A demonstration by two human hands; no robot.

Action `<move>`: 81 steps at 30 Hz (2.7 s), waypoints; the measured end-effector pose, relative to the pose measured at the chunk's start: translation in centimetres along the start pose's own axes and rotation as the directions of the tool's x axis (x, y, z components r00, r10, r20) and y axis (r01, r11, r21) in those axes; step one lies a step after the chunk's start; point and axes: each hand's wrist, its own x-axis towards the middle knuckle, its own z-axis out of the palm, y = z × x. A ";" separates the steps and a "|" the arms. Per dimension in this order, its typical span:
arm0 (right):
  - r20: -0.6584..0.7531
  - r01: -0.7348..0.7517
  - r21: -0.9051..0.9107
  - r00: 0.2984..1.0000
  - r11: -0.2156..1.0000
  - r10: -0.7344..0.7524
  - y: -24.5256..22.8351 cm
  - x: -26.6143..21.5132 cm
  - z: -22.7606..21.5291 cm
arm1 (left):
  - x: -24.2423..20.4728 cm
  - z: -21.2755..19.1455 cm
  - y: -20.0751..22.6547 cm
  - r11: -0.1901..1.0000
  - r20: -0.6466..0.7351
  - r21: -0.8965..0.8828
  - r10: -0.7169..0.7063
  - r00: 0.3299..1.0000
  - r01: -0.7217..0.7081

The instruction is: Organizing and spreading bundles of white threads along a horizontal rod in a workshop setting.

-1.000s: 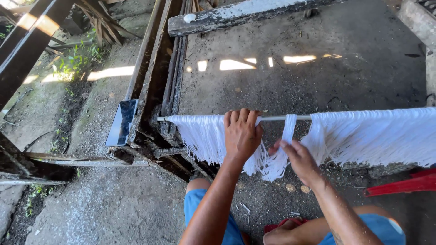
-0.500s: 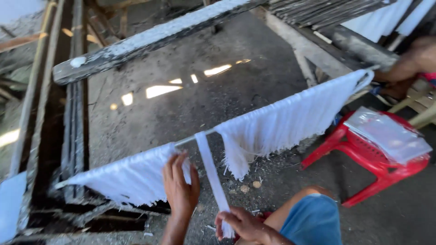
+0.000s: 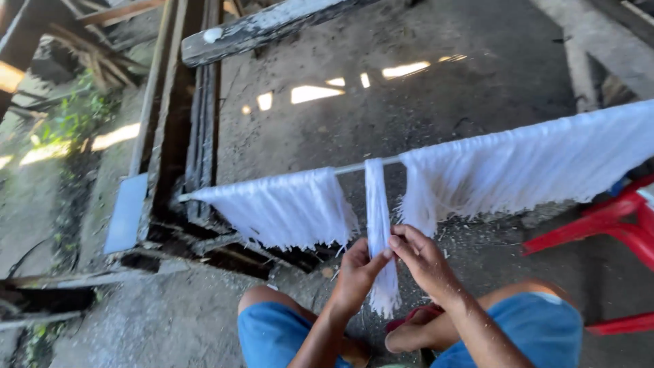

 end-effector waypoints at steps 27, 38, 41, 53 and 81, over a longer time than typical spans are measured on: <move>0.019 0.004 0.320 1.000 0.948 -0.010 4.0 -0.1 -0.9 | -2.3 -0.8 0.8 0.993 0.171 -0.106 -0.029 0.985 0.047; 0.024 0.038 0.163 0.999 0.986 -0.043 3.7 -0.5 -0.2 | -2.6 -1.3 0.8 0.988 0.179 -0.151 -0.005 0.984 0.033; 0.037 0.089 0.197 0.995 0.976 -0.098 4.7 -0.5 -0.2 | -3.0 -1.2 1.2 0.983 0.175 -0.186 0.034 0.984 0.000; -0.195 0.102 -0.413 0.961 0.905 -0.198 8.3 2.9 -4.5 | -4.1 -2.1 1.1 0.984 0.151 -0.172 -0.013 0.988 0.039; 0.014 0.094 0.198 0.995 0.976 -0.099 8.3 2.2 -3.0 | -4.3 -2.3 1.0 0.795 -0.046 -0.590 0.145 0.988 -0.144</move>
